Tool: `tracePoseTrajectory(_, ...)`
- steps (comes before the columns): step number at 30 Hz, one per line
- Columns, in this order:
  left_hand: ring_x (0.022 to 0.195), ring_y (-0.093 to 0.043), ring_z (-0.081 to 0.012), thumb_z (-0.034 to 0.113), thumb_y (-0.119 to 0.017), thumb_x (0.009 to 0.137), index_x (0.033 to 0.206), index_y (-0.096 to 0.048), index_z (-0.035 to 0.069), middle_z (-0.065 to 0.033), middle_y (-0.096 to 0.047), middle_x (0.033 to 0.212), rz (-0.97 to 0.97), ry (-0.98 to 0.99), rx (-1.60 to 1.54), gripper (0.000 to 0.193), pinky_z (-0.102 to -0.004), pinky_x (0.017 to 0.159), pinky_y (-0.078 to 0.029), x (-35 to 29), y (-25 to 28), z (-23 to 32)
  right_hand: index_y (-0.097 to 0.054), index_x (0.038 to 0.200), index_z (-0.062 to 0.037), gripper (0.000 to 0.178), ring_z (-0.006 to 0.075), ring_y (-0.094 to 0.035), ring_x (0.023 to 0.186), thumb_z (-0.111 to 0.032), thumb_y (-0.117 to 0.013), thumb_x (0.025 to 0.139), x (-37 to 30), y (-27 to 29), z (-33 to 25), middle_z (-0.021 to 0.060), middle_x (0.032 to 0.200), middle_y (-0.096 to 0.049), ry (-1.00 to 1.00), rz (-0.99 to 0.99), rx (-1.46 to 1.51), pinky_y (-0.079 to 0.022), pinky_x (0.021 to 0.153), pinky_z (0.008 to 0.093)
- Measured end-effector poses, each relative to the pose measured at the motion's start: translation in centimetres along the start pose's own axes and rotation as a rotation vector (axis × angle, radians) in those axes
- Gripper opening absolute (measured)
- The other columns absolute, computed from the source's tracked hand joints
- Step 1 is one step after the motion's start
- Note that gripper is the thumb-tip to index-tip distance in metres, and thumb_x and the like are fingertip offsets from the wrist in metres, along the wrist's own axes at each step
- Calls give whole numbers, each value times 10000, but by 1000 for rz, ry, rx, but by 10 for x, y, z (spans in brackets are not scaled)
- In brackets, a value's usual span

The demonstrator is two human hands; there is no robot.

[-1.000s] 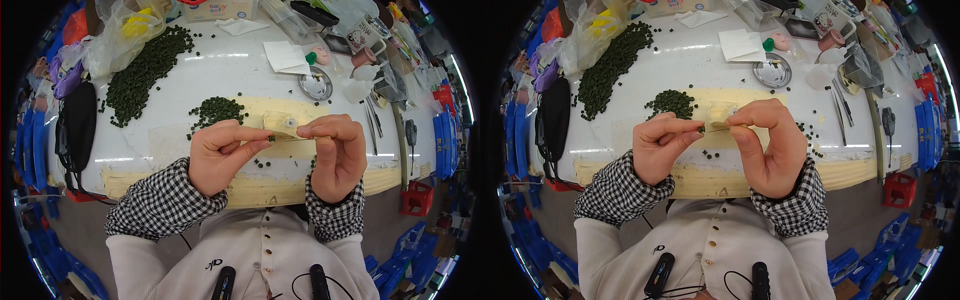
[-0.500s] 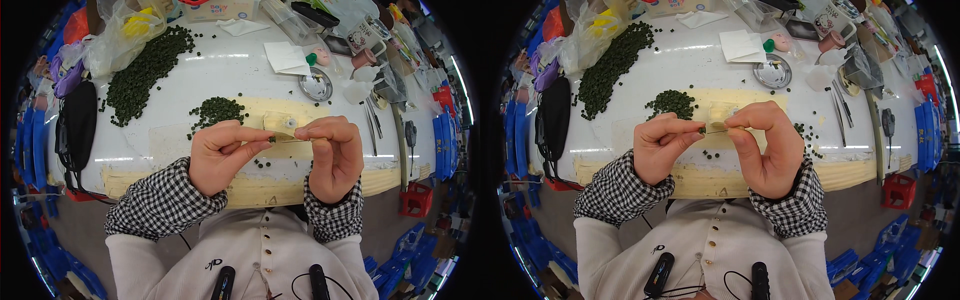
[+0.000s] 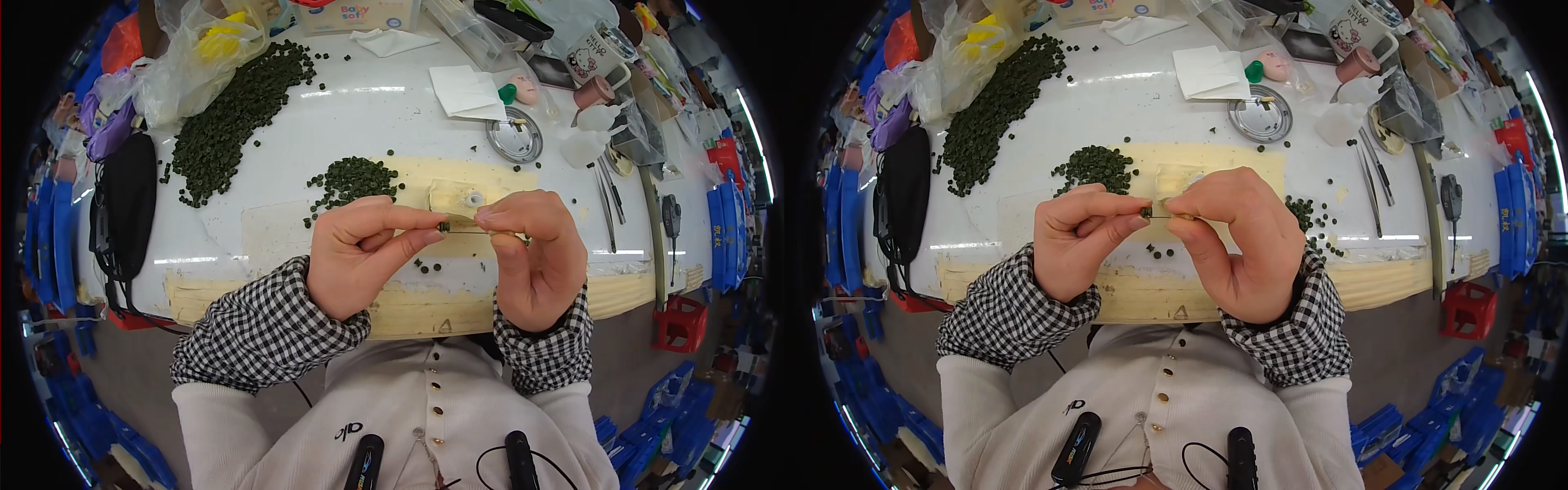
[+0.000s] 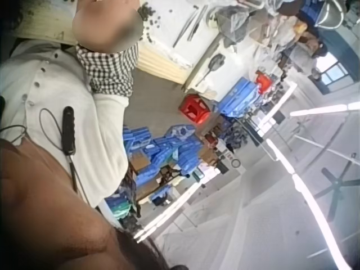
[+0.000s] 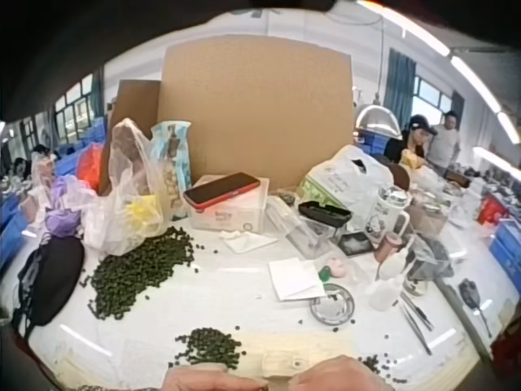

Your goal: Picking small green plastic components and inserting them into a white mounting jig.

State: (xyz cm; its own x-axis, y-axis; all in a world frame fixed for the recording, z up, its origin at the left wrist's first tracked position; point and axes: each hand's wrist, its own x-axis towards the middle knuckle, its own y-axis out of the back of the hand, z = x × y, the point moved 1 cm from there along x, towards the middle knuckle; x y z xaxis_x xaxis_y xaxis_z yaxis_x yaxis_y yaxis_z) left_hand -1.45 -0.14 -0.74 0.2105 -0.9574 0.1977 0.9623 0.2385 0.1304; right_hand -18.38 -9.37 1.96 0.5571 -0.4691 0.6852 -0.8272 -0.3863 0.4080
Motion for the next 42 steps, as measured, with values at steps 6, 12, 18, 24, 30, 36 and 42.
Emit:
tracePoseTrajectory(6,532,-297,-30,18,-703,788,959,-699,16,65,-393,601,-46,116,-14,171,-207,510,-280,1,-2,1,-589,900,16,97,240,-601,740,1,-646,821,-1,4,6,112,814,-611,-122,141,-179,-485,655,305)
tracePoseTrajectory(12,491,-286,-50,74,-721,772,912,-698,28,24,-467,602,-227,107,205,149,-233,454,-256,5,0,-5,-598,889,-5,129,291,-574,765,9,-656,776,2,1,21,121,835,-593,-132,25,-407,-474,659,341)
tracePoseTrajectory(18,503,-388,-114,69,-714,759,892,-686,5,-66,-540,629,-380,69,382,150,-255,469,-330,8,4,-10,-629,998,-18,206,292,-576,823,-34,-659,794,-3,15,14,129,898,-604,-219,13,-433,-474,696,347)
tracePoseTrajectory(24,505,-330,-79,54,-665,802,917,-656,-16,-5,-458,589,-375,189,346,135,-224,479,-307,7,5,-4,-638,884,32,83,230,-589,754,5,-632,806,-27,57,19,119,822,-621,-388,82,-487,-456,685,296)
tracePoseTrajectory(30,578,-336,-45,97,-511,920,1040,-549,11,60,-400,673,-385,679,-536,152,-186,539,-302,8,5,-2,-642,816,-2,69,239,-533,712,-11,-675,756,-48,62,26,76,760,-600,-390,-77,-597,-442,632,322)
tracePoseTrajectory(36,768,-542,-94,61,-417,955,1092,-502,-27,-82,-588,942,-411,697,-665,185,-213,696,-459,5,2,-8,-619,764,-30,101,251,-519,756,-43,-705,712,-48,45,31,59,746,-569,-376,-176,-687,-443,673,353)
tracePoseTrajectory(42,723,-620,-111,144,-393,997,1108,-514,-24,-124,-640,965,-319,763,-657,234,-206,700,-522,8,0,-5,-582,782,-10,87,240,-552,693,4,-663,753,-42,41,30,78,718,-571,-386,-138,-646,-460,636,331)
